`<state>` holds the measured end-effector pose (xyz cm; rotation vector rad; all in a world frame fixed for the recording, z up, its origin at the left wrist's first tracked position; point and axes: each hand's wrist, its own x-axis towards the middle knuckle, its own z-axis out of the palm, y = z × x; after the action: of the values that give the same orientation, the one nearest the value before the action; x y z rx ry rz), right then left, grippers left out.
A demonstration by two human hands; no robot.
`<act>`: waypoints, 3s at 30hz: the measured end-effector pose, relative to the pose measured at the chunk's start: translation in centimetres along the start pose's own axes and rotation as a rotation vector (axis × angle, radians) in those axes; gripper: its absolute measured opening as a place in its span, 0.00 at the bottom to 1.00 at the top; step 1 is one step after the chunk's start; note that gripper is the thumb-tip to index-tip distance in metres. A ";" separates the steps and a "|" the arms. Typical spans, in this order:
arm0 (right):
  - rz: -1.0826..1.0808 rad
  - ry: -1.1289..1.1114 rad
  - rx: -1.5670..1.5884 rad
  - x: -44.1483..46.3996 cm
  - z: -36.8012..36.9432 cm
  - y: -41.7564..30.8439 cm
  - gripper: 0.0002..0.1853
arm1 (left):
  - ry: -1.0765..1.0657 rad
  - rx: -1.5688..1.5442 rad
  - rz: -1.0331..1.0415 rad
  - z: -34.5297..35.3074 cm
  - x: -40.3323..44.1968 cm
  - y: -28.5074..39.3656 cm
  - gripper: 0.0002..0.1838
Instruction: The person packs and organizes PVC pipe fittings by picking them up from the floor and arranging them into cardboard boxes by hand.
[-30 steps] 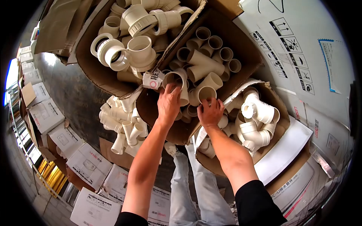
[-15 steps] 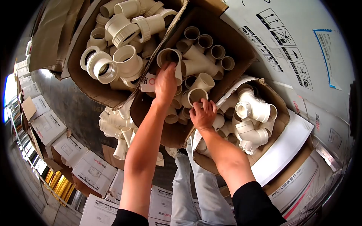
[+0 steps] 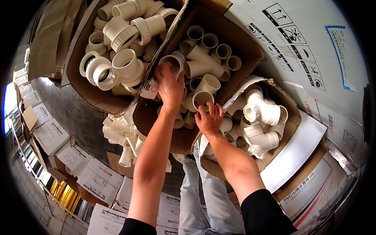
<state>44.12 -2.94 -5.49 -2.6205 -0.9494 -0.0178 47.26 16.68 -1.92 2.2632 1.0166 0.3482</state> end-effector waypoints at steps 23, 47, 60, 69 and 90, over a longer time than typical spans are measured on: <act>0.006 -0.004 0.025 0.0 0.1 -0.1 0.12 | 0.075 -0.195 0.201 2.4 1.4 -2.1 0.05; -0.019 0.031 -0.010 0.3 -0.1 -0.2 0.11 | 0.107 -0.054 0.114 1.2 -1.3 -5.3 0.28; -0.013 0.022 -0.014 0.1 0.1 -0.1 0.12 | 0.060 -0.608 -0.411 3.9 -0.8 -5.7 0.29; -0.013 0.002 -0.016 0.2 -0.1 -0.2 0.14 | -0.049 -1.144 -0.802 3.6 -0.5 -5.1 0.28; 0.003 0.003 0.030 0.1 -0.1 -0.2 0.13 | -0.189 -0.670 -0.629 0.9 -6.4 -8.2 0.36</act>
<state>44.08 -2.78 -5.30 -2.5932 -0.9381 -0.0064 38.68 15.66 -7.79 1.2812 1.2193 0.1586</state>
